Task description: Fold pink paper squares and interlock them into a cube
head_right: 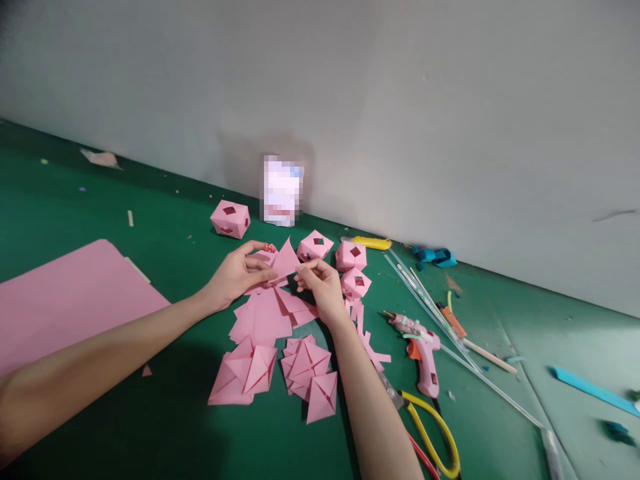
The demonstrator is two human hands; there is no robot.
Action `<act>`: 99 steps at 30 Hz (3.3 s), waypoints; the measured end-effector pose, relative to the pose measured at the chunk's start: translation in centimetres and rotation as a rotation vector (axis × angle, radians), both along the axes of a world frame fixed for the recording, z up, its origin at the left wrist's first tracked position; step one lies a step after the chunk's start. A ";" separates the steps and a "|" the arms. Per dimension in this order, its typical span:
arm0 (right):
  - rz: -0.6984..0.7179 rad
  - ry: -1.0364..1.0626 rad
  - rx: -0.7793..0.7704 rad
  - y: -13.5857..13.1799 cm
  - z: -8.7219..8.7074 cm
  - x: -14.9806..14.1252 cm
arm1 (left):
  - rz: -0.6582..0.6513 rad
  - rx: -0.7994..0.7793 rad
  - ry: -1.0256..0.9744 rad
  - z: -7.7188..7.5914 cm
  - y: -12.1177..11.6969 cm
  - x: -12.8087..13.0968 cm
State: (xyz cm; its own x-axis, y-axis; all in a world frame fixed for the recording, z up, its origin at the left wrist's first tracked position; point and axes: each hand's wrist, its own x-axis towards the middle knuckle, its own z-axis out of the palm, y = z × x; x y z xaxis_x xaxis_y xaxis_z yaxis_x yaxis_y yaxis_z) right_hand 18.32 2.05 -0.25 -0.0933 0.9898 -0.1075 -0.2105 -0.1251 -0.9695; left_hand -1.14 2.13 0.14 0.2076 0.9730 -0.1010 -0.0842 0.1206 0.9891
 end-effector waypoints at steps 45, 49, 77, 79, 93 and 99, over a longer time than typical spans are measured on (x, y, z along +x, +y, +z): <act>0.051 -0.043 0.067 -0.2 0.0 0.2 | 0.024 0.029 -0.037 -0.2 0.2 -0.2; 0.103 -0.123 0.089 -0.3 0.1 0.0 | 0.014 0.043 -0.070 -0.3 0.1 -0.3; 0.151 -0.268 0.080 -0.6 0.3 -0.8 | 0.144 -0.095 -0.229 -0.4 0.7 -0.3; 0.152 -0.262 0.079 -0.6 0.2 -0.8 | 0.139 -0.094 -0.237 -0.4 0.7 -0.3; 0.151 -0.298 0.079 -0.7 0.1 -0.9 | 0.188 -0.099 -0.300 0.0 0.9 -0.2; 0.165 -0.315 0.096 -0.7 0.0 -1.0 | 0.173 -0.112 -0.329 0.0 0.9 -0.4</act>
